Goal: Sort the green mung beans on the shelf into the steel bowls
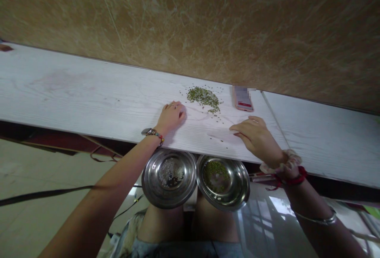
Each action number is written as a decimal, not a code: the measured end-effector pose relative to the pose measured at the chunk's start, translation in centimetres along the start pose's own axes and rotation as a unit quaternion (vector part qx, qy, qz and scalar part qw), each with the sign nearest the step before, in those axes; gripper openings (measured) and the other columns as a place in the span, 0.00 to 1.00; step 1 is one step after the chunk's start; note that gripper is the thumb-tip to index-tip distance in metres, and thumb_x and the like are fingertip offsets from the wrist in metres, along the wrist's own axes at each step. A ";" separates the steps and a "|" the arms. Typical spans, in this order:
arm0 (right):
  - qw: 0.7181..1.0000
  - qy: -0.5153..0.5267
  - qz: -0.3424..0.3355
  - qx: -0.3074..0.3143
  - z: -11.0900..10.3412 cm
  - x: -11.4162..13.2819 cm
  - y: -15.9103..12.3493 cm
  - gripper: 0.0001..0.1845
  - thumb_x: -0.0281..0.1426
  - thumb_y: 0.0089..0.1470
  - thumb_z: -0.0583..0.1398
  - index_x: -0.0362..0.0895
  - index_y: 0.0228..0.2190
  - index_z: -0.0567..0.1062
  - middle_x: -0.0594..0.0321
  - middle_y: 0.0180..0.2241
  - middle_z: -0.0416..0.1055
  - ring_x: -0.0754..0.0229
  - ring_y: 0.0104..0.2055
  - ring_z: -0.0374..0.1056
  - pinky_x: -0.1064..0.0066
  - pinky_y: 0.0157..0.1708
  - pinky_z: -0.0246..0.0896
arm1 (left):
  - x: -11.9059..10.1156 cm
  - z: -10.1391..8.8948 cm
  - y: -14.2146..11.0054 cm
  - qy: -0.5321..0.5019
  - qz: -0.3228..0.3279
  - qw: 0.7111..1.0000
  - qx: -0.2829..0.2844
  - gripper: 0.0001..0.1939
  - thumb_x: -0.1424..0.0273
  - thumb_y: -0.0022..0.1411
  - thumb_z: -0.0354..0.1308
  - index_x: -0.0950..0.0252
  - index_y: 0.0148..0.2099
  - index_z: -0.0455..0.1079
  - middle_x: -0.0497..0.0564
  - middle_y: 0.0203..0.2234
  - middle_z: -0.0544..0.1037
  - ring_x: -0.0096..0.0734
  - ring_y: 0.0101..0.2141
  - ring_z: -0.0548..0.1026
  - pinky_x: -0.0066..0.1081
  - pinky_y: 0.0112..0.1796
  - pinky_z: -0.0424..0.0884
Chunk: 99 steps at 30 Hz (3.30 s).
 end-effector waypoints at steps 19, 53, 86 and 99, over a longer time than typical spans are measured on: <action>0.998 0.012 -0.059 0.028 -3.4 2.2 -2.6 0.12 0.26 0.62 0.50 0.46 0.33 0.72 0.67 0.27 0.76 0.63 0.29 0.69 0.63 0.47 0.56 | -0.3 -0.2 0.0 0.020 -0.006 1.000 0.010 0.18 0.72 0.65 0.47 0.70 0.53 0.70 0.61 0.56 0.70 0.45 0.58 0.65 0.44 0.57 0.60; 0.970 -0.130 0.096 -0.184 3.5 -4.8 -3.0 0.13 0.25 0.57 0.51 0.48 0.32 0.74 0.64 0.28 0.76 0.59 0.33 0.69 0.60 0.52 0.51 | -0.1 0.0 0.1 0.030 0.003 1.000 0.004 0.17 0.72 0.64 0.46 0.69 0.51 0.70 0.61 0.56 0.70 0.46 0.57 0.66 0.45 0.56 0.62; 0.978 -0.134 0.030 -0.155 0.6 -1.4 -4.4 0.13 0.20 0.55 0.53 0.48 0.33 0.74 0.67 0.28 0.77 0.62 0.32 0.71 0.59 0.52 0.52 | -0.2 -0.1 -0.1 0.022 0.007 1.000 0.000 0.17 0.72 0.64 0.47 0.67 0.50 0.70 0.60 0.55 0.71 0.45 0.57 0.66 0.44 0.55 0.62; 0.985 -0.100 0.034 -0.137 1.1 -1.1 -4.4 0.10 0.22 0.56 0.54 0.47 0.33 0.73 0.66 0.29 0.77 0.61 0.33 0.70 0.60 0.51 0.52 | 0.1 0.1 0.0 0.011 0.003 1.000 -0.001 0.18 0.72 0.63 0.46 0.66 0.51 0.70 0.60 0.56 0.70 0.45 0.57 0.65 0.45 0.56 0.61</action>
Point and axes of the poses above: each hand's wrist, its own y-axis towards the middle knuckle, its own z-axis out of the palm, x = y × z, the point moved 1 cm from there along y, towards the middle knuckle
